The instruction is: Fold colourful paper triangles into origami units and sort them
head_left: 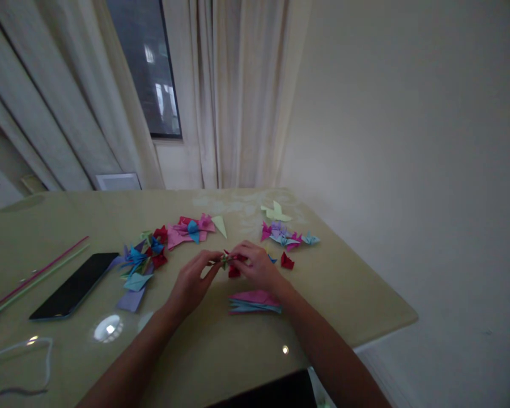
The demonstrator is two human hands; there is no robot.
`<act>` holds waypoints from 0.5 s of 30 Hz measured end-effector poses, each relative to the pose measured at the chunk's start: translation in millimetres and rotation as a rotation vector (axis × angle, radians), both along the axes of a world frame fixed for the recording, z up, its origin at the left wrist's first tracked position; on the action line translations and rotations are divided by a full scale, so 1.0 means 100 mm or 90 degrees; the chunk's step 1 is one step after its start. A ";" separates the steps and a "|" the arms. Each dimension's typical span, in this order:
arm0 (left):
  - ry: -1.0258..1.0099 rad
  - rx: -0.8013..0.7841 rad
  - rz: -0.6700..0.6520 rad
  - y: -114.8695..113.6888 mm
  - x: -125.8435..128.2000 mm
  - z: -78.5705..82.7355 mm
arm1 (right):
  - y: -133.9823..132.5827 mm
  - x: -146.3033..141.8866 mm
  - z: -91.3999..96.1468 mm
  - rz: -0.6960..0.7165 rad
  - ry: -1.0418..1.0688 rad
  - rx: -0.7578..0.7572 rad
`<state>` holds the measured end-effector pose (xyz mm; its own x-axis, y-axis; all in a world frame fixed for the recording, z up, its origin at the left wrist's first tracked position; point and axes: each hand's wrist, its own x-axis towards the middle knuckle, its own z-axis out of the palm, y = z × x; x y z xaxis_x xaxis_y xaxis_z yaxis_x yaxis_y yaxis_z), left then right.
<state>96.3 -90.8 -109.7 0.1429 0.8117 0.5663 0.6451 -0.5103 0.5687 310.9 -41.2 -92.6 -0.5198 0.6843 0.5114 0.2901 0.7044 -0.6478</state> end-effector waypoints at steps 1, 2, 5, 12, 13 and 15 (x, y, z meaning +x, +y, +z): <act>0.023 0.000 0.038 0.02 -0.04 0.01 | 0.03 0.04 -0.01 -0.034 0.007 0.004; 0.058 0.001 0.102 0.04 -0.11 0.02 | 0.07 0.10 -0.02 -0.085 0.016 0.010; 0.202 -0.016 0.382 0.10 -0.46 0.02 | 0.26 0.33 -0.05 -0.290 0.018 0.027; 0.348 -0.176 0.533 0.11 -1.08 -0.02 | 0.57 0.44 -0.05 -0.430 -0.330 0.010; 0.352 -0.190 0.512 0.12 -1.09 0.00 | 0.56 0.41 -0.05 -0.423 -0.352 0.005; 0.348 -0.216 0.468 0.15 -1.05 0.03 | 0.52 0.37 -0.05 -0.409 -0.364 0.006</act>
